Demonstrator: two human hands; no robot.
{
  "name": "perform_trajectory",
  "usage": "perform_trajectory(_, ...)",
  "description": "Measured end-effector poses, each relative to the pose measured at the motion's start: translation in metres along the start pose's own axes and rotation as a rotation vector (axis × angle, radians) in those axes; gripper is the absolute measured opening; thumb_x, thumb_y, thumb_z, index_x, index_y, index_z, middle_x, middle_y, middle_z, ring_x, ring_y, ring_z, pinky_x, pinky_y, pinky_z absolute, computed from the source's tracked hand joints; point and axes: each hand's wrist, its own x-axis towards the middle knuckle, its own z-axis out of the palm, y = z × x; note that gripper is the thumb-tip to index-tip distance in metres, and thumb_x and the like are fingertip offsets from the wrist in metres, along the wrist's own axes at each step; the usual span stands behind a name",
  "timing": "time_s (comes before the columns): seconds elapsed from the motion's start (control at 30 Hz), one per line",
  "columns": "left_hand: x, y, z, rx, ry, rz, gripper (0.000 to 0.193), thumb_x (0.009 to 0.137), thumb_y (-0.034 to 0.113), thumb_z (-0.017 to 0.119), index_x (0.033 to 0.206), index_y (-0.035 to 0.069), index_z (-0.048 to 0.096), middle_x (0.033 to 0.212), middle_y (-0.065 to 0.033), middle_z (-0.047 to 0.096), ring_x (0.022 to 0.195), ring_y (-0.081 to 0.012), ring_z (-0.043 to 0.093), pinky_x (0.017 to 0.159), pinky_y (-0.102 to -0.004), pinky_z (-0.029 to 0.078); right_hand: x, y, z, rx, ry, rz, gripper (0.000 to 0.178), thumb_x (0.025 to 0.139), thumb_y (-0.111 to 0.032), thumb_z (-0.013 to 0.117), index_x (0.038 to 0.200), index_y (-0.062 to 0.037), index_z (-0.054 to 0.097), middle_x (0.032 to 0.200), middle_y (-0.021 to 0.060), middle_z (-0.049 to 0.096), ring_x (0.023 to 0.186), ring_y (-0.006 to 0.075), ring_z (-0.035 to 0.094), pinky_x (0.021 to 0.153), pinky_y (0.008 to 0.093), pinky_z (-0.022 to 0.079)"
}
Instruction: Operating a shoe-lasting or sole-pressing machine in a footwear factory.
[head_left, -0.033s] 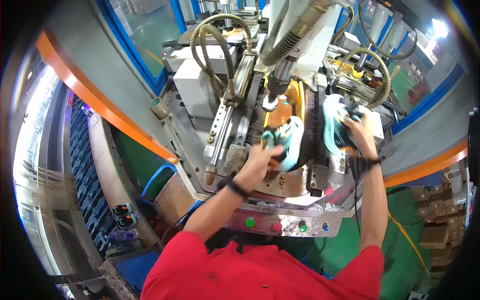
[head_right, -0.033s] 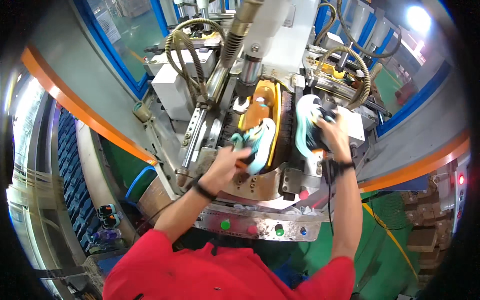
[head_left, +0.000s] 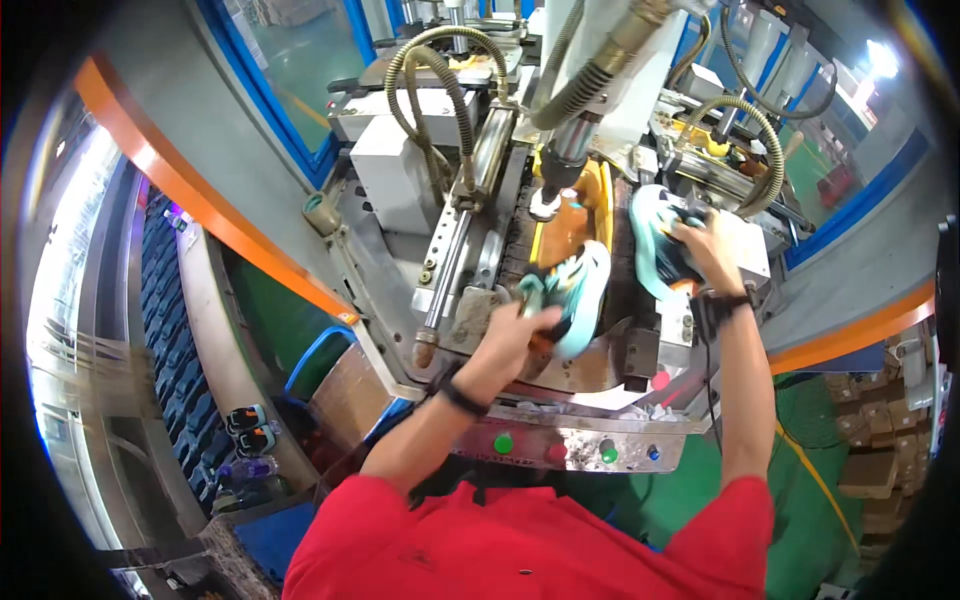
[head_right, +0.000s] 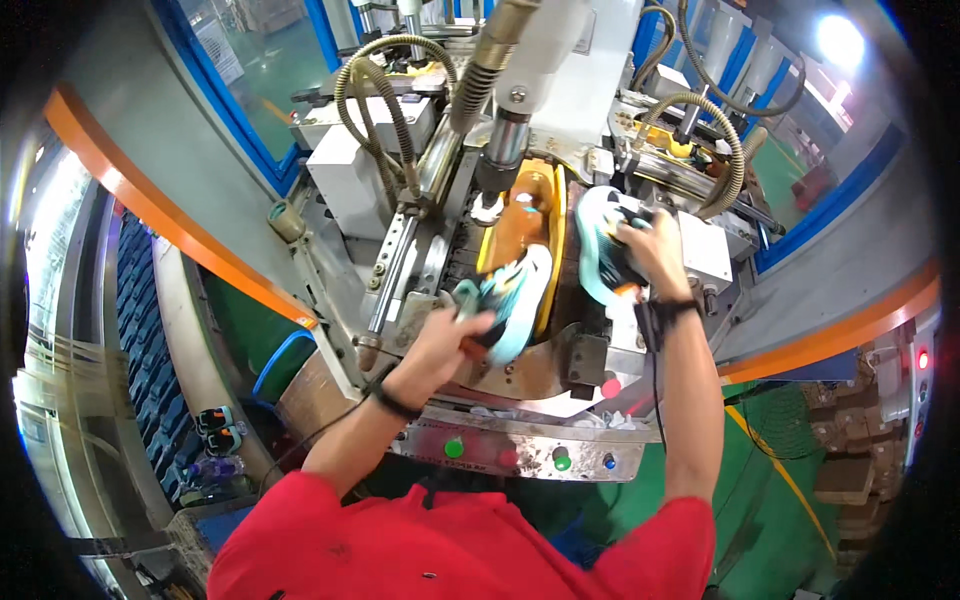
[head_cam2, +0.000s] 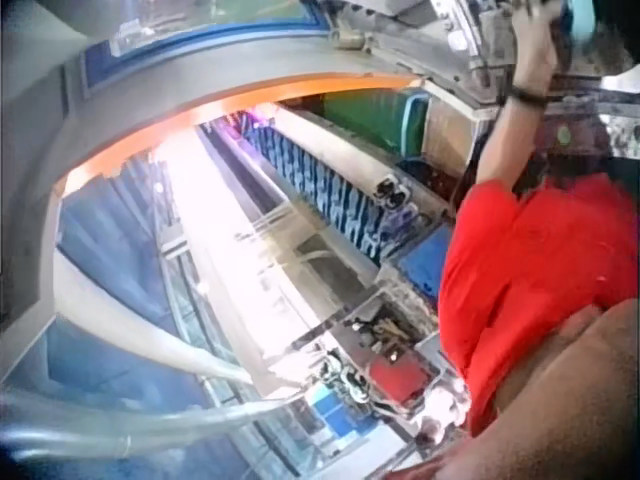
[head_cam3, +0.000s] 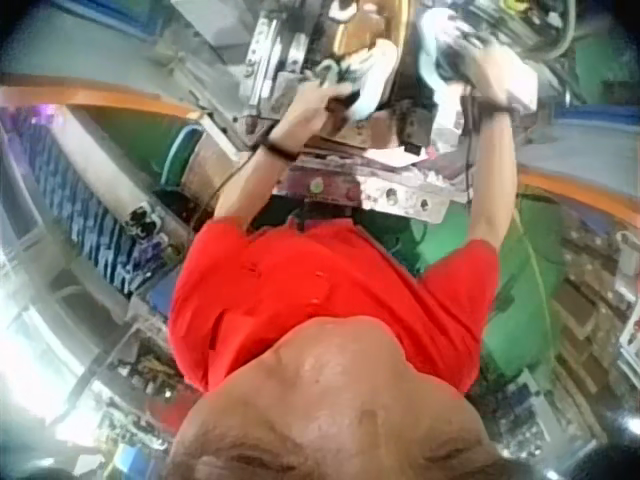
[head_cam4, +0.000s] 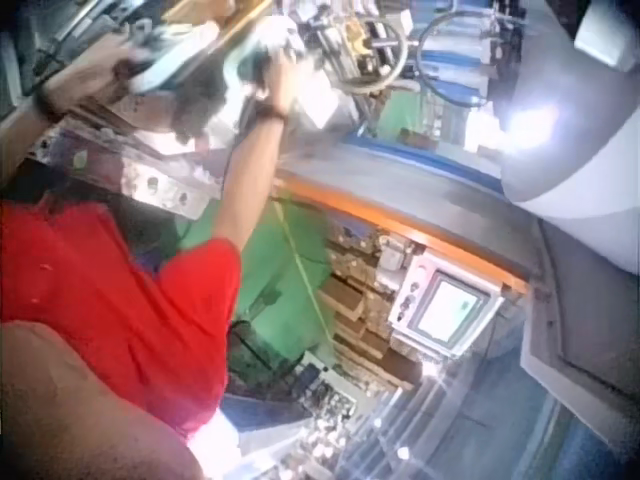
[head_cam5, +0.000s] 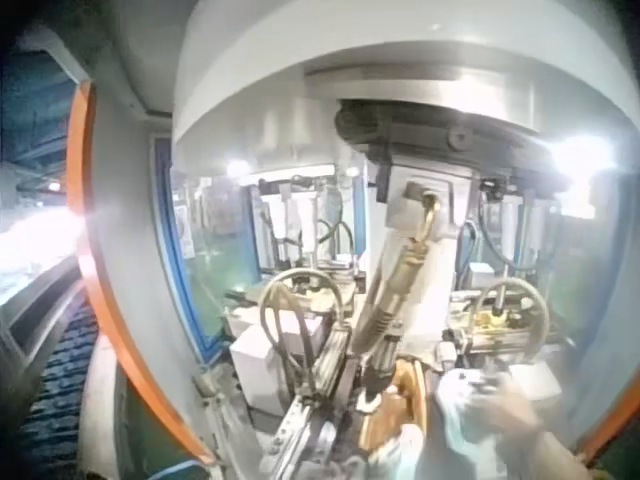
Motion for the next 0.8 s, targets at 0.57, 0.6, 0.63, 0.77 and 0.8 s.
perform_trajectory(0.57, -0.341, -0.118, -0.082, -0.398, 1.132, 0.532, 0.037, 0.088, 0.007, 0.063, 0.122, -0.004, 0.052, 0.105, -0.0081, 0.063, 0.091, -0.0193, 0.065, 0.080, -0.0319, 0.055, -0.053, -0.117, 0.210, 0.000, -0.020, -0.509, 0.042, 0.081, -0.011, 0.062, 0.119, 0.0035, 0.054, 0.105, 0.0264, 0.062, 0.100, 0.0414, 0.060, 0.085, 0.0463, 0.050)
perform_trajectory(0.6, -0.348, -0.138, -0.083, -0.308, 1.253, 0.372, 0.034, 0.087, 0.010, 0.066, 0.117, -0.003, 0.055, 0.100, -0.0065, 0.063, 0.087, -0.0177, 0.064, 0.076, -0.0308, 0.054, -0.094, -0.121, 0.197, 0.118, 0.021, -0.674, 0.042, 0.083, -0.005, 0.056, 0.124, 0.0023, 0.053, 0.104, 0.0232, 0.063, 0.095, 0.0417, 0.060, 0.084, 0.0466, 0.048)
perform_trajectory(0.63, -0.349, -0.144, -0.072, -0.195, 1.248, 0.363, 0.030, 0.086, 0.012, 0.067, 0.112, -0.001, 0.059, 0.098, -0.0062, 0.064, 0.085, -0.0164, 0.064, 0.072, -0.0293, 0.052, -0.144, -0.143, 0.183, 0.122, -0.342, -0.473, 0.036, 0.086, -0.004, 0.054, 0.121, -0.0002, 0.057, 0.102, 0.0202, 0.064, 0.093, 0.0404, 0.060, 0.082, 0.0460, 0.047)
perform_trajectory(0.77, -0.344, -0.164, -0.053, -0.552, 1.122, 0.336, 0.026, 0.087, 0.012, 0.068, 0.108, -0.002, 0.061, 0.098, -0.0053, 0.065, 0.087, -0.0163, 0.064, 0.075, -0.0302, 0.053, -0.287, -0.115, 0.205, 0.309, -0.388, -0.800, 0.013, 0.085, -0.002, 0.057, 0.097, -0.0010, 0.061, 0.097, 0.0174, 0.062, 0.092, 0.0358, 0.060, 0.078, 0.0423, 0.048)
perform_trajectory(0.8, -0.348, -0.169, -0.046, -0.609, 1.094, 0.367, 0.025, 0.086, 0.011, 0.068, 0.106, -0.003, 0.063, 0.097, -0.0058, 0.065, 0.088, -0.0171, 0.064, 0.076, -0.0313, 0.053, -0.307, -0.104, 0.226, 0.207, -0.518, -0.794, 0.013, 0.084, -0.002, 0.056, 0.097, -0.0007, 0.059, 0.097, 0.0171, 0.060, 0.095, 0.0358, 0.057, 0.083, 0.0420, 0.047)
